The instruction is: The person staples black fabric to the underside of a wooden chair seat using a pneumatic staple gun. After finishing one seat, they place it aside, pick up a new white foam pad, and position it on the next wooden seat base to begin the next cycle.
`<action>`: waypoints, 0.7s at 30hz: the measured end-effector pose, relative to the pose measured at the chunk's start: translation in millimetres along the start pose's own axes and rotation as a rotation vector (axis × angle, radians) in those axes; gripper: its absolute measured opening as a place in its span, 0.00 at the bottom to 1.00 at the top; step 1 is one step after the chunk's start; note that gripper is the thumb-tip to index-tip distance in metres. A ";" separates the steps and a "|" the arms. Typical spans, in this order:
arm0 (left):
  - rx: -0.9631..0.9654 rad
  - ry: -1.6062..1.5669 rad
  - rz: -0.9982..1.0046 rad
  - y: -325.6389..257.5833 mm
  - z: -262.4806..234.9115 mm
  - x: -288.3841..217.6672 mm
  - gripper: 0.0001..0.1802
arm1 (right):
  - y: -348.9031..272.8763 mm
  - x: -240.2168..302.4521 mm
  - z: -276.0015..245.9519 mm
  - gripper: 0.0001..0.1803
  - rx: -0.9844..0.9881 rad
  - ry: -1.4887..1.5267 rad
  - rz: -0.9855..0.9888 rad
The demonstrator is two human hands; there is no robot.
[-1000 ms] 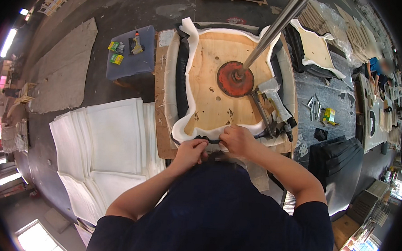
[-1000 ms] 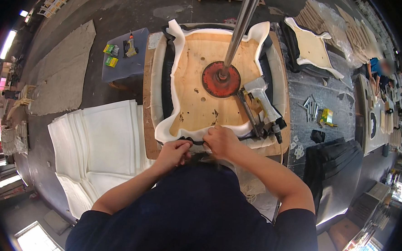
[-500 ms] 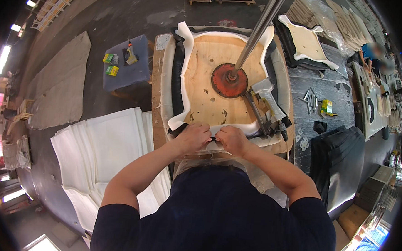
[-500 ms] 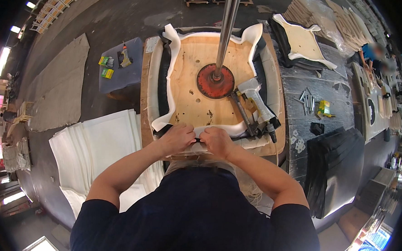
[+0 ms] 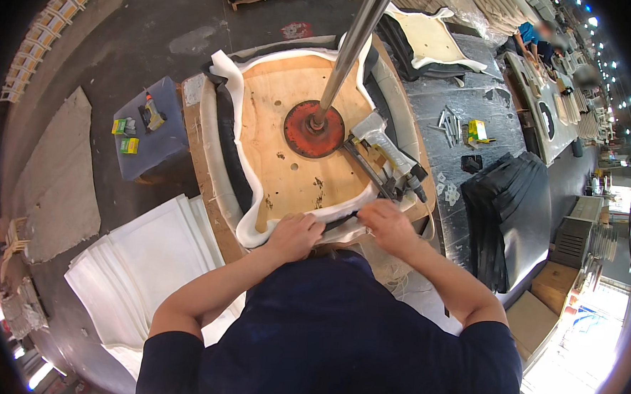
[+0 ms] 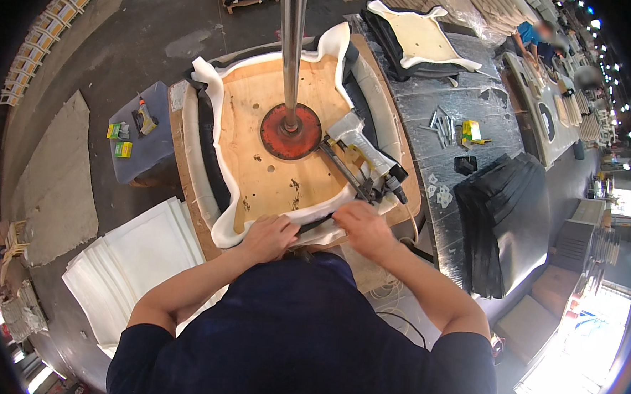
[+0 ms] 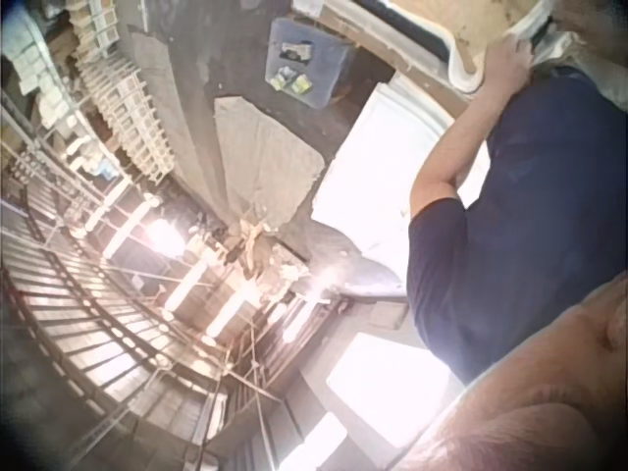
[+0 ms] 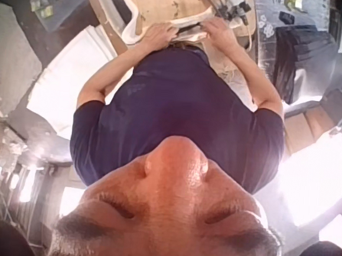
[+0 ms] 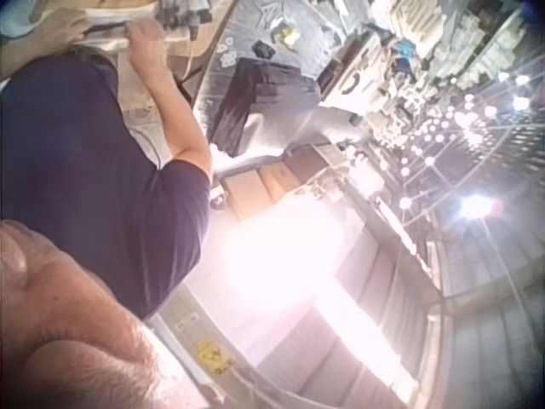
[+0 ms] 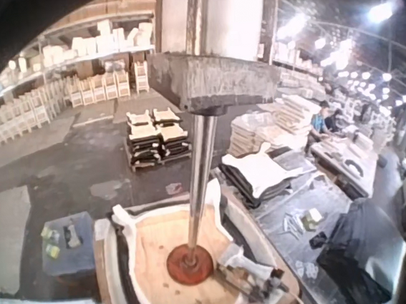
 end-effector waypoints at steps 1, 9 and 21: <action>-0.031 -0.025 0.012 11.3 0.2 -5.4 0.11 | 1.1 -2.6 -1.8 0.12 0.019 -0.001 0.002; 0.027 -0.011 -0.196 62.5 12.1 -9.6 0.11 | 19.9 -18.9 -0.4 0.06 0.326 -0.153 -0.151; 0.239 0.021 -0.004 77.0 9.6 -1.3 0.09 | 34.5 -23.0 35.8 0.04 0.422 -0.179 -0.284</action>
Point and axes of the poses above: each hand's wrist, its own y-axis towards the middle knuckle, its own z-axis out of the palm, x = y × z, the point moved 6 cm from there along y, towards the middle knuckle, and after that the axes turned 5 degrees about x, right-handed, at the moved point
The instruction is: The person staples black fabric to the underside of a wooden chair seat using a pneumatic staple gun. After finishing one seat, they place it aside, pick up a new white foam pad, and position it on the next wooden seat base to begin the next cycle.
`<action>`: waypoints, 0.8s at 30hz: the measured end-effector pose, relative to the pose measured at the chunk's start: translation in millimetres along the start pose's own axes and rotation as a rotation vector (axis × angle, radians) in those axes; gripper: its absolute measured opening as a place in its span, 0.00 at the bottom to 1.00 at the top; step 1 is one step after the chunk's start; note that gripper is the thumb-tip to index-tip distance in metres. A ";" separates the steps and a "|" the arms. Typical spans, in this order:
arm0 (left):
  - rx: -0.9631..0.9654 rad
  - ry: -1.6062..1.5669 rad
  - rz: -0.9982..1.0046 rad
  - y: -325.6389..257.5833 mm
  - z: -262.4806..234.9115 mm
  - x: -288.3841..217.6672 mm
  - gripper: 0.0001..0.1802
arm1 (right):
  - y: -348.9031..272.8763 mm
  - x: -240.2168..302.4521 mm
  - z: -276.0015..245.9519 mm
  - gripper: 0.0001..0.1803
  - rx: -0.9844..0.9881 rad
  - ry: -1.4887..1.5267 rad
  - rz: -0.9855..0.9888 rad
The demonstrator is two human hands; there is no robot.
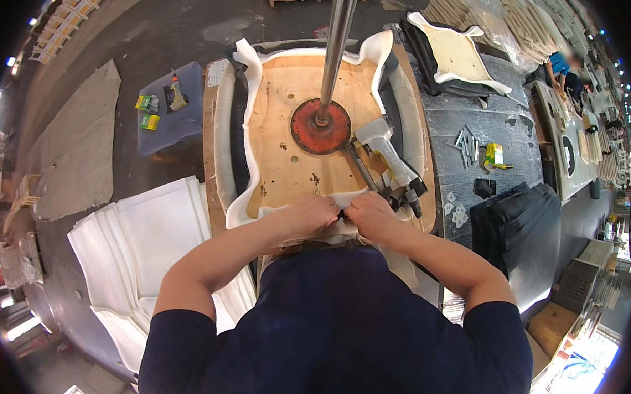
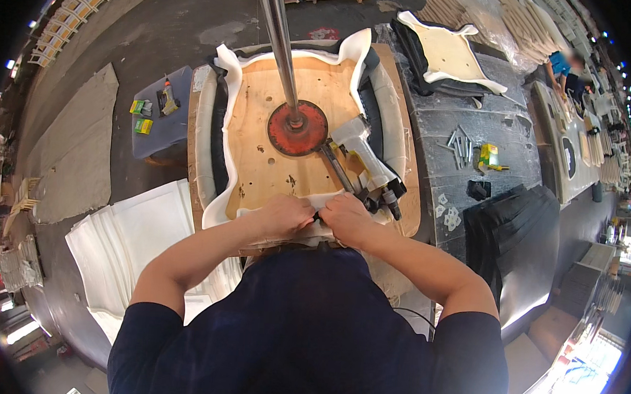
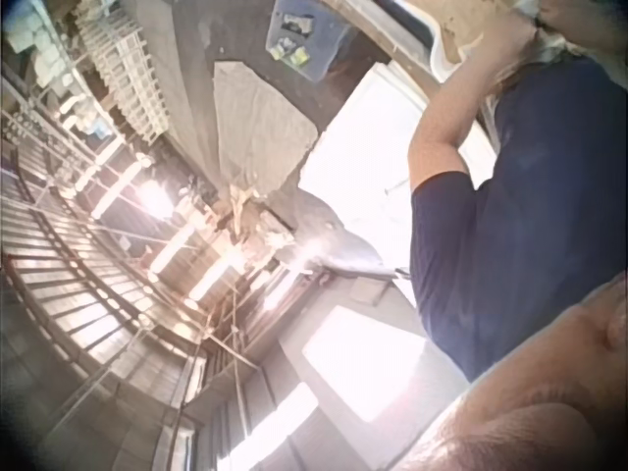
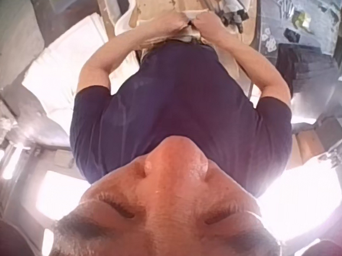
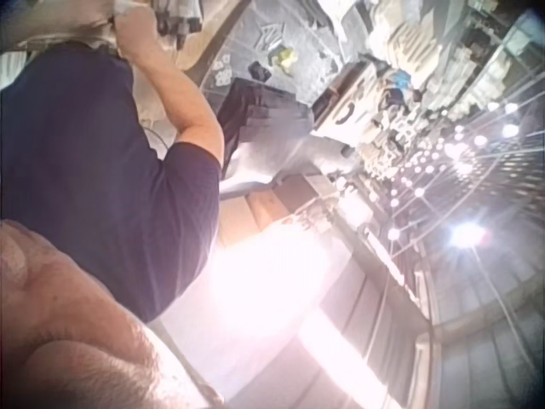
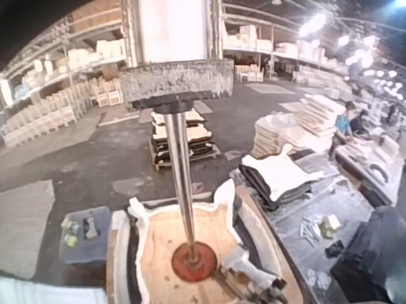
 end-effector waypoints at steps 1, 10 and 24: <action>0.006 -0.002 0.032 -1.1 -0.2 -0.5 0.08 | -2.4 -3.1 -2.2 0.05 -0.027 0.037 -0.018; 0.040 -0.002 0.199 -24.2 -0.1 -11.2 0.08 | -21.4 -3.8 -9.2 0.07 -0.060 0.180 -0.044; 0.055 -0.092 -0.110 -82.9 -10.3 22.0 0.11 | 17.6 22.6 6.5 0.13 -0.121 0.261 -0.008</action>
Point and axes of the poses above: each hand's wrist, its own y-axis towards the middle knuckle, its own z-axis out of the palm, x = y × z, the point moved 6 cm from there along y, towards the middle knuckle, and after that the axes turned 5 degrees about x, right-handed, at the moved point
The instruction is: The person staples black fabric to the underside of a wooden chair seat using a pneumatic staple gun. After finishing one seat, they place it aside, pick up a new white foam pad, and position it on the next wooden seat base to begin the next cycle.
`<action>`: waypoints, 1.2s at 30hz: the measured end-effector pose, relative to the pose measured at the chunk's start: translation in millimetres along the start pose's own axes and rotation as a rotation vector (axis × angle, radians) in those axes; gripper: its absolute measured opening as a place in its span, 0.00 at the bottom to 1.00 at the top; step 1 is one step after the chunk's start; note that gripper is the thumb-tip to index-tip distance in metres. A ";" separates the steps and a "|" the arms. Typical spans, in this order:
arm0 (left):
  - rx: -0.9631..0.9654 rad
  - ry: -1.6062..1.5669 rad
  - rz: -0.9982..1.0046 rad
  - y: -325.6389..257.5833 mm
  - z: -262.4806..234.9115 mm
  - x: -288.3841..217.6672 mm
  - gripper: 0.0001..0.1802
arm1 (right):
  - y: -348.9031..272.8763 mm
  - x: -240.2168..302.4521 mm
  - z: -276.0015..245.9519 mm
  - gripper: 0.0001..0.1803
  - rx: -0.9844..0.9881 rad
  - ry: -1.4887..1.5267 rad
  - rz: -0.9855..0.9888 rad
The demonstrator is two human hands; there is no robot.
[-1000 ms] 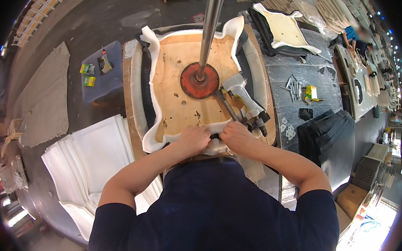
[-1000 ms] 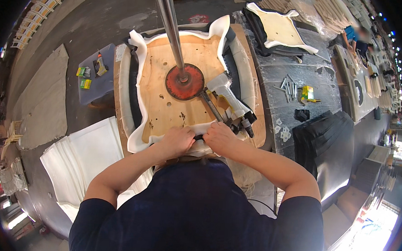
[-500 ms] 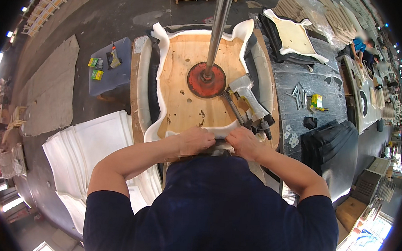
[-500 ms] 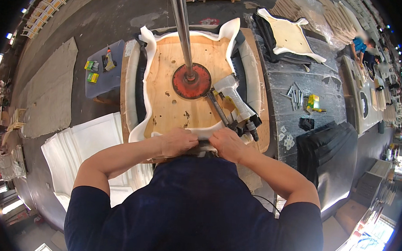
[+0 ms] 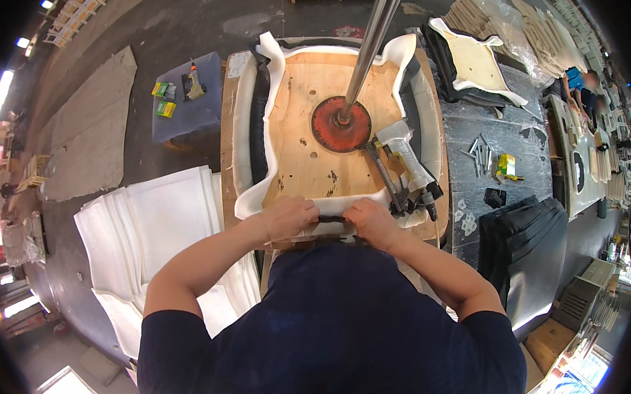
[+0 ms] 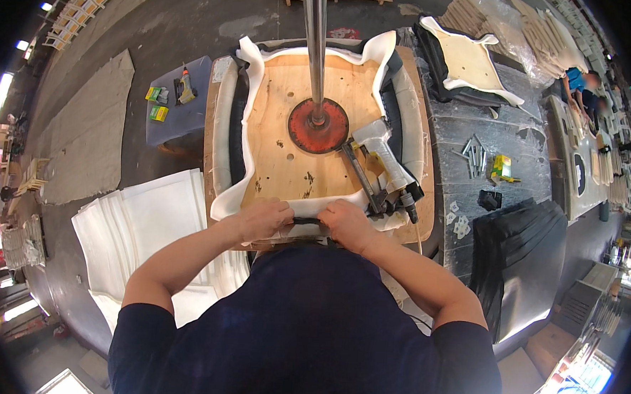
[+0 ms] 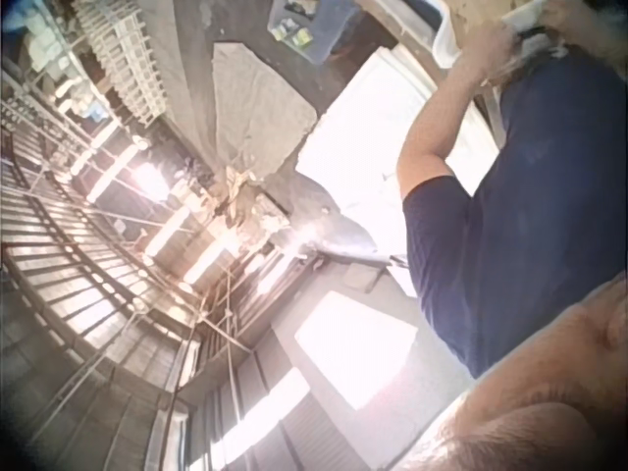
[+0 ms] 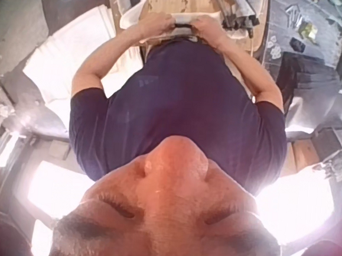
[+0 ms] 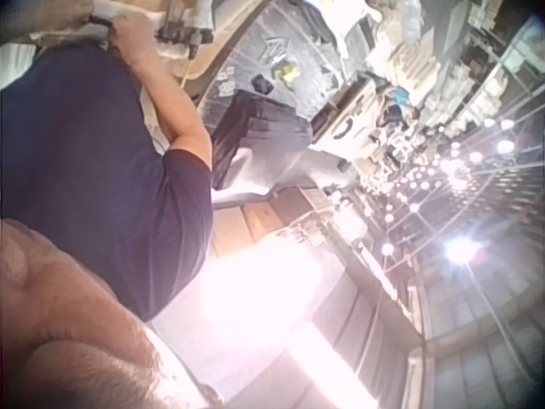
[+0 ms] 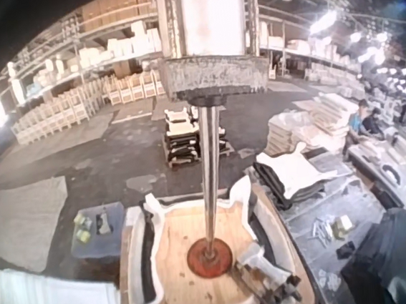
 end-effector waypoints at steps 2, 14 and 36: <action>-0.001 0.090 0.096 -6.9 2.6 -6.7 0.10 | -0.5 0.4 -6.5 0.13 0.007 0.012 -0.009; -0.218 -0.843 -0.596 -110.9 63.6 -37.7 0.19 | 24.0 25.2 18.3 0.13 0.005 0.099 -0.091; -0.091 -1.518 -1.165 -47.7 62.4 18.5 0.24 | 51.9 66.5 54.5 0.06 -0.130 -0.073 0.007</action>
Point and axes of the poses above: each hand's wrist, its own y-axis towards the middle knuckle, its own z-axis out of the palm, x = y × z, the point moved 6 cm from there along y, towards the middle knuckle, and after that the axes turned 5 degrees about x, right-handed, at the moved point
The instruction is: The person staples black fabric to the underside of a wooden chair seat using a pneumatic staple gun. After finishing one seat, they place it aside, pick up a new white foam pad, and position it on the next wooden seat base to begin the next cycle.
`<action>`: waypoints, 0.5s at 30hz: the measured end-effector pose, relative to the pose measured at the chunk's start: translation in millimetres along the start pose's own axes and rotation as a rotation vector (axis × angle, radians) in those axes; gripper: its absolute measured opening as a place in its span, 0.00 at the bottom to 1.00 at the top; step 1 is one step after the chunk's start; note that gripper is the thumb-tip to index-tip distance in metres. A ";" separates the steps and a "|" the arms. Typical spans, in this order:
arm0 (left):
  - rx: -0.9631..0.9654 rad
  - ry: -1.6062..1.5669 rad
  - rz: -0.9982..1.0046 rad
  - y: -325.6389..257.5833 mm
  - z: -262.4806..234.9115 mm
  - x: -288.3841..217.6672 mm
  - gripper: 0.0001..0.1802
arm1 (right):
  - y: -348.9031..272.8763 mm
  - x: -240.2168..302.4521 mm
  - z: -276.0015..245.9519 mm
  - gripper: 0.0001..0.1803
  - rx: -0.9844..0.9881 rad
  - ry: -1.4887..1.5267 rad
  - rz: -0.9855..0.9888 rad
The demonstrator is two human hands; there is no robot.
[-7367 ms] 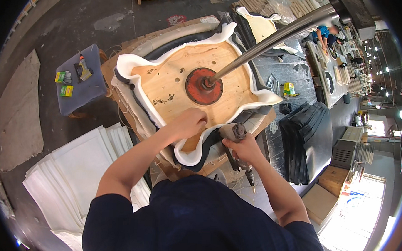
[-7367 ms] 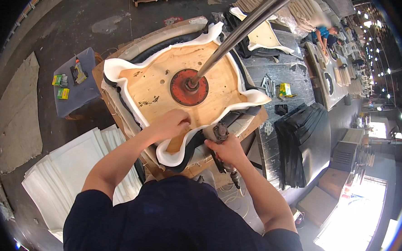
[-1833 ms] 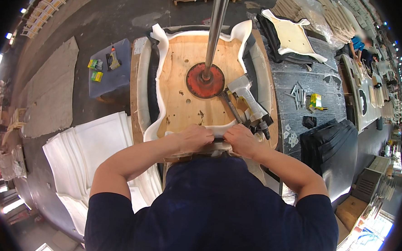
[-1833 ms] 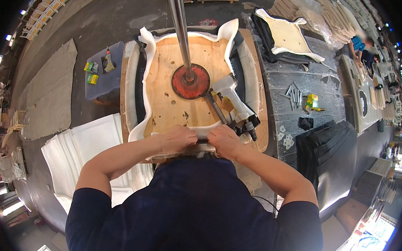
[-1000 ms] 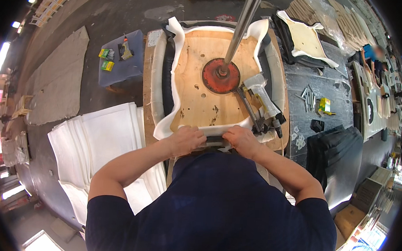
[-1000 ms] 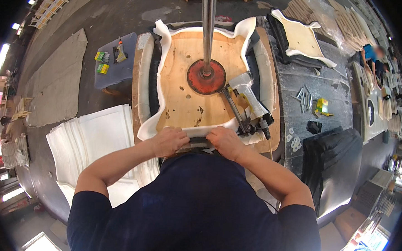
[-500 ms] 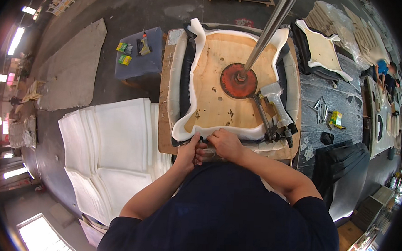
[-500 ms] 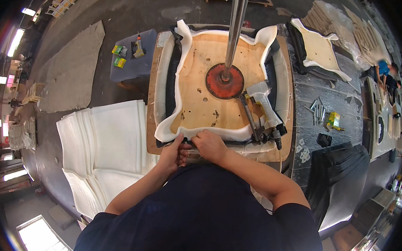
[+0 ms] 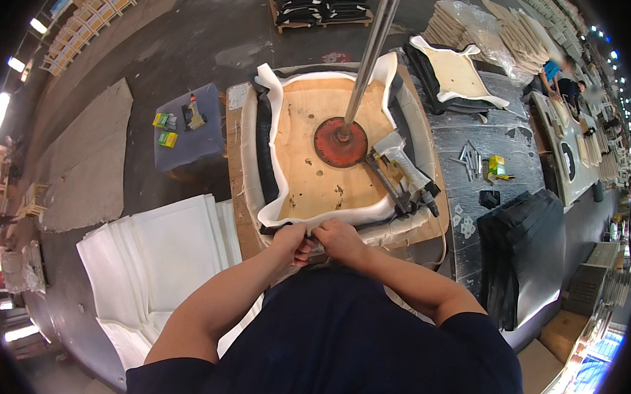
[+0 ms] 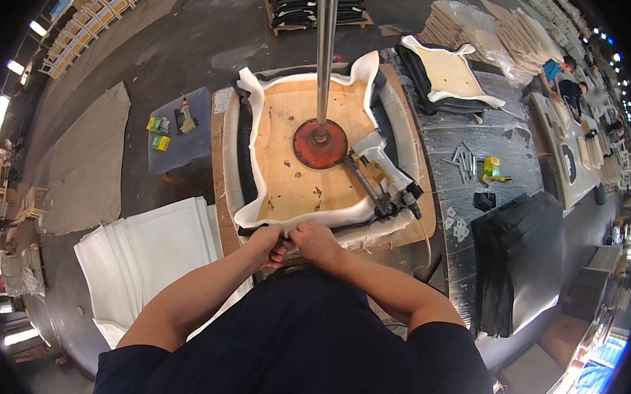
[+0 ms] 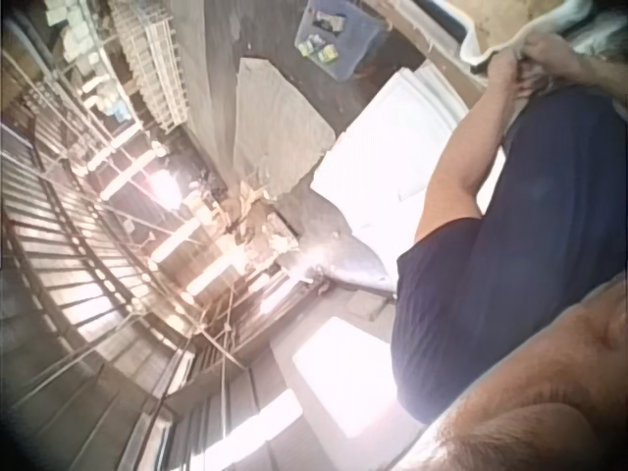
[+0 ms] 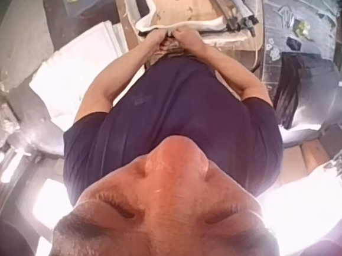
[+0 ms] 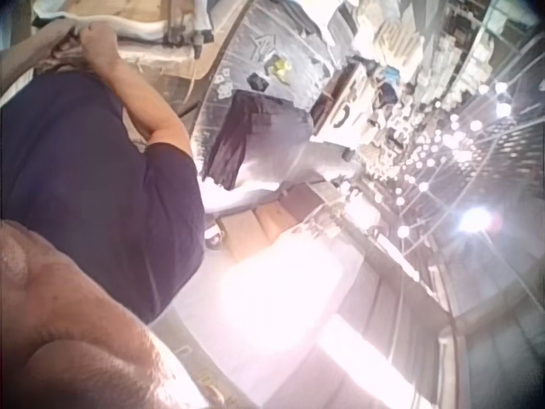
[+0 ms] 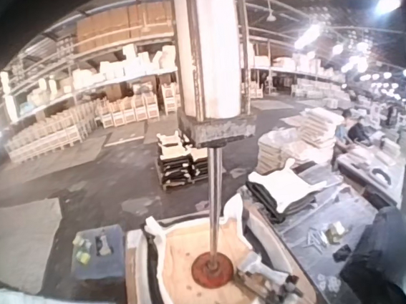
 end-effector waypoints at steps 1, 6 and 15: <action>-0.003 0.003 -0.015 0.7 -0.3 -0.2 0.25 | 0.4 0.8 1.4 0.06 0.007 -0.007 0.013; -0.030 0.010 0.014 8.1 -4.1 5.3 0.24 | 2.2 4.4 0.5 0.06 0.006 -0.030 0.023; 0.055 -0.486 0.271 7.0 3.5 32.5 0.21 | -4.9 -2.5 -8.2 0.06 -0.002 0.052 0.103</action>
Point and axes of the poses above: each hand's wrist, its own y-axis towards the middle knuckle, its own z-axis out of the palm, x = y × z, the point moved 6 cm from there along y, towards the middle knuckle, and after that the axes turned 5 degrees about x, right-handed, at the moved point
